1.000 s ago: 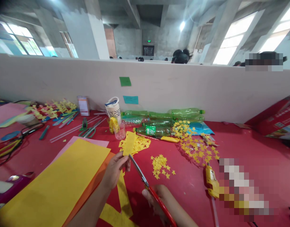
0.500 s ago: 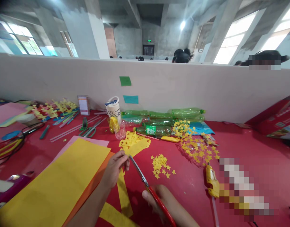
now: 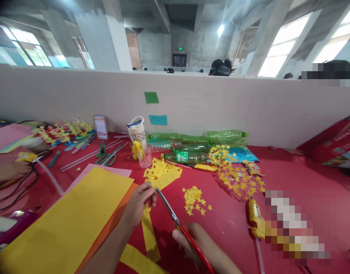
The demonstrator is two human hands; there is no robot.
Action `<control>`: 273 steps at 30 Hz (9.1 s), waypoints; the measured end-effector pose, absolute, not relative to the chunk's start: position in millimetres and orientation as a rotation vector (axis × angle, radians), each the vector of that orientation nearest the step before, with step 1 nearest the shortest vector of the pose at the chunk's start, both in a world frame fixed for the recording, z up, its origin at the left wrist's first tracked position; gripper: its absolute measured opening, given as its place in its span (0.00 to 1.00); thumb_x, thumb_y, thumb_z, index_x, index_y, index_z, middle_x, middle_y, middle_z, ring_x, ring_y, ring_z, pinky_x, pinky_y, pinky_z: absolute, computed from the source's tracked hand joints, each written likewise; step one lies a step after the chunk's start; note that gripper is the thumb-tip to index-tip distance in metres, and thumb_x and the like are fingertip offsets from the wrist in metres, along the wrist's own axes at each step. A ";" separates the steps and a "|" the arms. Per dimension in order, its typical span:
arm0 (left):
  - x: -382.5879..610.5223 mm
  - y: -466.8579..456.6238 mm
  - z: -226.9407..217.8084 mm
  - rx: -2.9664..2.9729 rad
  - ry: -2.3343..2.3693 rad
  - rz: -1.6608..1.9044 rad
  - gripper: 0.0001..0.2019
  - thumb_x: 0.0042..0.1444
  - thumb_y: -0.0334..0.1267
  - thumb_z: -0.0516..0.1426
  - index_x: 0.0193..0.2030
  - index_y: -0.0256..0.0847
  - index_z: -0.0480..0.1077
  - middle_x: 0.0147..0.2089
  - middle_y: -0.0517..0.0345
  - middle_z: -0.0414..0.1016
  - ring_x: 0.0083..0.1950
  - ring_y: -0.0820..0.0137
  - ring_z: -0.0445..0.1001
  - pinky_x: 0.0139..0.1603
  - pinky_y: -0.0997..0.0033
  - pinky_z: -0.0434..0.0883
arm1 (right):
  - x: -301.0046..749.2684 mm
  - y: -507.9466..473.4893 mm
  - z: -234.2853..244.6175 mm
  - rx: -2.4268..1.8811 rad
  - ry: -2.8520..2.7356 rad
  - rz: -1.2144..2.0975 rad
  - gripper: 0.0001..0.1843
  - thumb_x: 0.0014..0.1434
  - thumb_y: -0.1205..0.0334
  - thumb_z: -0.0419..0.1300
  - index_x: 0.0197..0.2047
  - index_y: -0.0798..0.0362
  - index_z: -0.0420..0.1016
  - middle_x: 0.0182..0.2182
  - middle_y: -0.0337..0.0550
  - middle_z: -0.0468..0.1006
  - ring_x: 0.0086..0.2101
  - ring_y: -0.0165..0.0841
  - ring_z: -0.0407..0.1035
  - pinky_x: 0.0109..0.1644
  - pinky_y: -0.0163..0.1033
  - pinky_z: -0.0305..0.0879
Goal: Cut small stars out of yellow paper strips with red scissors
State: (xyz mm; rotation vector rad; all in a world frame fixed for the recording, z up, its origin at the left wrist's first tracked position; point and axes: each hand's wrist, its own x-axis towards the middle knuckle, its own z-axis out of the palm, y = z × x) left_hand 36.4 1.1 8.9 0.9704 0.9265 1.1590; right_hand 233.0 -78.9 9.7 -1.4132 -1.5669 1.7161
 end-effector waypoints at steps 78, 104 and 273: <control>41.5 -4.4 -9.9 1.163 0.929 1.174 0.14 0.59 0.40 0.52 0.24 0.38 0.64 0.20 0.65 0.65 0.21 0.76 0.65 0.25 0.76 0.62 | 223.5 -78.8 5.3 -1.589 -1.480 1.722 0.35 0.47 0.25 0.47 0.19 0.53 0.62 0.10 0.31 0.60 0.10 0.21 0.49 0.10 0.27 0.44; 36.1 -0.2 -5.4 1.094 0.889 1.175 0.13 0.57 0.38 0.54 0.23 0.38 0.64 0.19 0.63 0.66 0.21 0.76 0.65 0.24 0.76 0.62 | 227.9 -75.3 6.7 -1.597 -1.510 1.654 0.26 0.55 0.40 0.54 0.18 0.52 0.60 0.10 0.29 0.58 0.10 0.22 0.52 0.11 0.27 0.46; 82.5 3.9 17.5 1.767 0.930 0.776 0.12 0.56 0.40 0.52 0.24 0.40 0.67 0.32 0.57 0.67 0.36 0.68 0.66 0.41 0.69 0.63 | 264.9 -58.2 14.3 -1.431 -1.052 1.208 0.14 0.48 0.53 0.61 0.31 0.52 0.63 0.09 0.26 0.62 0.11 0.25 0.56 0.15 0.28 0.50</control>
